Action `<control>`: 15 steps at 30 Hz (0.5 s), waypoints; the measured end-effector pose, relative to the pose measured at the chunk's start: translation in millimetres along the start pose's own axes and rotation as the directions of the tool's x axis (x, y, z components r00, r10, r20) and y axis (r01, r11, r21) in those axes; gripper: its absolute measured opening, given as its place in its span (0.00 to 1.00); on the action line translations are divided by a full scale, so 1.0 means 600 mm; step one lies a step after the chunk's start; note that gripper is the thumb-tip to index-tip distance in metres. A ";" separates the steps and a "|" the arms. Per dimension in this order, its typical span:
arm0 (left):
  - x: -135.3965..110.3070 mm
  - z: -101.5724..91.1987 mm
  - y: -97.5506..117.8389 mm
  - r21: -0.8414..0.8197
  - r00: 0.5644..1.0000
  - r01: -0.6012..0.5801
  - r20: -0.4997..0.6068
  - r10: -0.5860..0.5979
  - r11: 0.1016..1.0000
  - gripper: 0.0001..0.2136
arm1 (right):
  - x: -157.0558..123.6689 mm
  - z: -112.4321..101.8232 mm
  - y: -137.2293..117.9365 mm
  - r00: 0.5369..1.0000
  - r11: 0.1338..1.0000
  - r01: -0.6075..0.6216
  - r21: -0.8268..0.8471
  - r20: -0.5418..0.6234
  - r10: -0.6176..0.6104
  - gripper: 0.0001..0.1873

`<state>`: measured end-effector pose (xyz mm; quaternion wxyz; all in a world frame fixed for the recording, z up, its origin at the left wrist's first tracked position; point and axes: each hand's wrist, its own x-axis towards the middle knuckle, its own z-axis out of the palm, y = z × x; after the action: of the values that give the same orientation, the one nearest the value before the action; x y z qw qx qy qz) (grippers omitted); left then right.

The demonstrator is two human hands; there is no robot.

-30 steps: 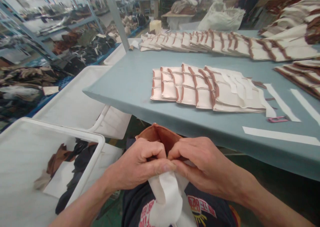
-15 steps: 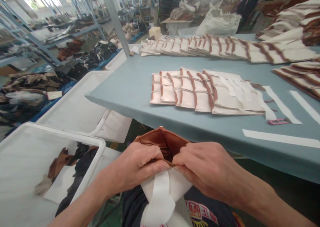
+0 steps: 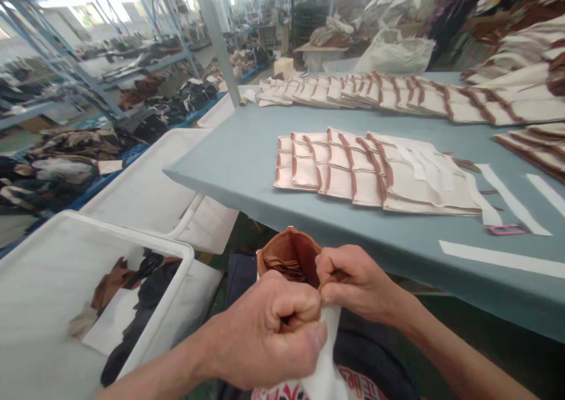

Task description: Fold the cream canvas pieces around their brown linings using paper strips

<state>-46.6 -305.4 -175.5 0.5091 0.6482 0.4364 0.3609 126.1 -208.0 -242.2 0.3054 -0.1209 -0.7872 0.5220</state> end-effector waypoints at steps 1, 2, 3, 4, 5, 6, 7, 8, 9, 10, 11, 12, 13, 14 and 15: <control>0.004 0.003 0.004 -0.066 0.999 0.000 -0.048 -0.003 0.998 0.15 | 0.005 0.007 0.009 0.997 0.989 -0.081 0.127 -0.009 0.083 0.30; 0.008 0.007 0.006 -0.138 0.995 -0.014 -0.101 0.001 0.990 0.15 | 0.010 0.014 0.018 0.986 0.957 -0.158 0.242 -0.009 0.165 0.31; 0.013 0.012 0.007 -0.217 0.988 -0.036 -0.152 0.003 0.976 0.16 | 0.013 0.022 0.027 0.972 0.914 -0.222 0.340 0.001 0.235 0.32; 0.017 0.017 0.004 -0.289 0.979 -0.070 -0.205 0.010 0.955 0.17 | 0.016 0.030 0.036 0.957 0.866 -0.270 0.421 0.020 0.289 0.33; 0.020 0.022 -0.001 -0.335 0.965 -0.105 -0.262 0.015 0.936 0.18 | 0.018 0.037 0.046 0.945 0.820 -0.305 0.484 0.047 0.324 0.33; 0.022 0.026 -0.009 -0.350 0.948 -0.132 -0.317 0.015 0.927 0.18 | 0.018 0.043 0.057 0.935 0.781 -0.332 0.529 0.076 0.347 0.33; 0.022 0.029 -0.019 -0.331 0.932 -0.154 -0.363 0.026 0.931 0.19 | 0.018 0.048 0.067 0.926 0.757 -0.355 0.549 0.095 0.366 0.34; 0.020 0.031 -0.030 -0.286 0.918 -0.170 -0.395 0.045 0.943 0.20 | 0.017 0.052 0.076 0.917 0.748 -0.377 0.546 0.106 0.384 0.34; 0.017 0.031 -0.041 -0.249 0.912 -0.165 -0.407 0.052 0.954 0.21 | 0.016 0.054 0.083 0.909 0.756 -0.396 0.522 0.109 0.402 0.34; 0.011 0.030 -0.050 -0.217 0.909 -0.149 -0.415 0.047 0.965 0.21 | 0.015 0.056 0.087 0.906 0.777 -0.407 0.479 0.101 0.412 0.34; 0.003 0.028 -0.059 -0.192 0.905 -0.122 -0.424 0.029 0.974 0.21 | 0.014 0.058 0.088 0.908 0.809 -0.407 0.424 0.087 0.411 0.33; -0.005 0.025 -0.066 -0.182 0.899 -0.088 -0.437 0.000 0.979 0.22 | 0.014 0.059 0.087 0.914 0.846 -0.398 0.355 0.071 0.400 0.32; -0.014 0.021 -0.072 -0.178 0.890 -0.056 -0.455 -0.032 0.982 0.22 | 0.016 0.059 0.084 0.923 0.883 -0.379 0.276 0.053 0.380 0.30; -0.023 0.016 -0.078 -0.180 0.876 -0.025 -0.477 -0.065 0.983 0.23 | 0.019 0.059 0.080 0.935 0.916 -0.352 0.190 0.022 0.355 0.27; -0.032 0.009 -0.084 -0.189 0.860 0.004 -0.500 -0.100 0.982 0.25 | 0.023 0.058 0.077 0.945 0.941 -0.322 0.101 -0.027 0.327 0.23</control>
<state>-58.4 -319.9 -226.3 0.4426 0.4692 0.5376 0.5431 88.5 -207.5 -287.9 0.2378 -0.2456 -0.7238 0.5994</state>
